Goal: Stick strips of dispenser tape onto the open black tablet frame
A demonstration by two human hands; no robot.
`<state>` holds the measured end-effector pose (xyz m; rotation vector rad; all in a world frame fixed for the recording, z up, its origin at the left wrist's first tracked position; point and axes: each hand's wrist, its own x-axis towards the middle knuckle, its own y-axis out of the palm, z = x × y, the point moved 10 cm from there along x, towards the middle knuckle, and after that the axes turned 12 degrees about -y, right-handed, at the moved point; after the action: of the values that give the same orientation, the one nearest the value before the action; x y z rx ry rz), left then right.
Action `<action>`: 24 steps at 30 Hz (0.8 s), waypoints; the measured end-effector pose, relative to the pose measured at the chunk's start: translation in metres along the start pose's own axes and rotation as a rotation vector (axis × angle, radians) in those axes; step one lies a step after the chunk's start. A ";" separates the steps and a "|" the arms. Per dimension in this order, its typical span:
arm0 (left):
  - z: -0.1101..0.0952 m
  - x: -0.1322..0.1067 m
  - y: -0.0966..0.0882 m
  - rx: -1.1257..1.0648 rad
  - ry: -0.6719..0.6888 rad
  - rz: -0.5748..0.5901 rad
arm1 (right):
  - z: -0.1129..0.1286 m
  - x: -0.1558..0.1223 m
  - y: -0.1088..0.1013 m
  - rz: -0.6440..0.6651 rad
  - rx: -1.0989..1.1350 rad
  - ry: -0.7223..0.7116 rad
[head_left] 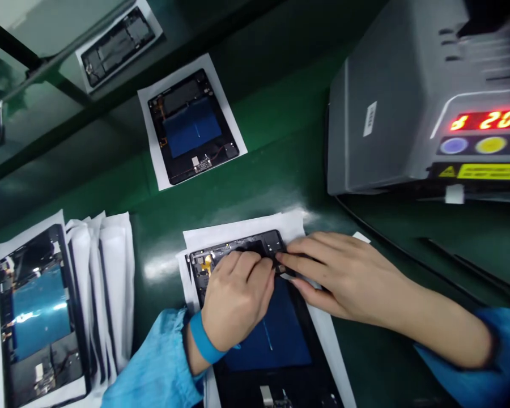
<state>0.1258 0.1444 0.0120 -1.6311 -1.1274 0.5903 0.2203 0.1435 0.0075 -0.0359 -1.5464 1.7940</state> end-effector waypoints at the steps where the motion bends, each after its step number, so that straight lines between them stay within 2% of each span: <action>1: 0.001 0.000 0.001 -0.025 -0.009 0.005 | 0.000 0.000 0.000 -0.002 0.003 0.002; 7: 0.007 0.002 0.002 -0.142 -0.038 -0.002 | -0.002 -0.002 0.000 -0.018 0.016 0.006; 14: 0.004 -0.001 0.000 -0.109 0.007 0.001 | -0.001 -0.004 0.002 -0.017 0.016 0.002; 17: -0.001 -0.002 0.001 -0.050 0.046 0.011 | 0.000 -0.004 0.002 -0.018 0.014 0.000; 24: -0.021 -0.004 -0.002 0.213 0.173 -0.070 | 0.000 -0.003 0.001 -0.017 0.002 -0.013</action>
<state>0.1396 0.1311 0.0208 -1.4254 -0.9570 0.4964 0.2219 0.1419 0.0051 -0.0102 -1.5497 1.7859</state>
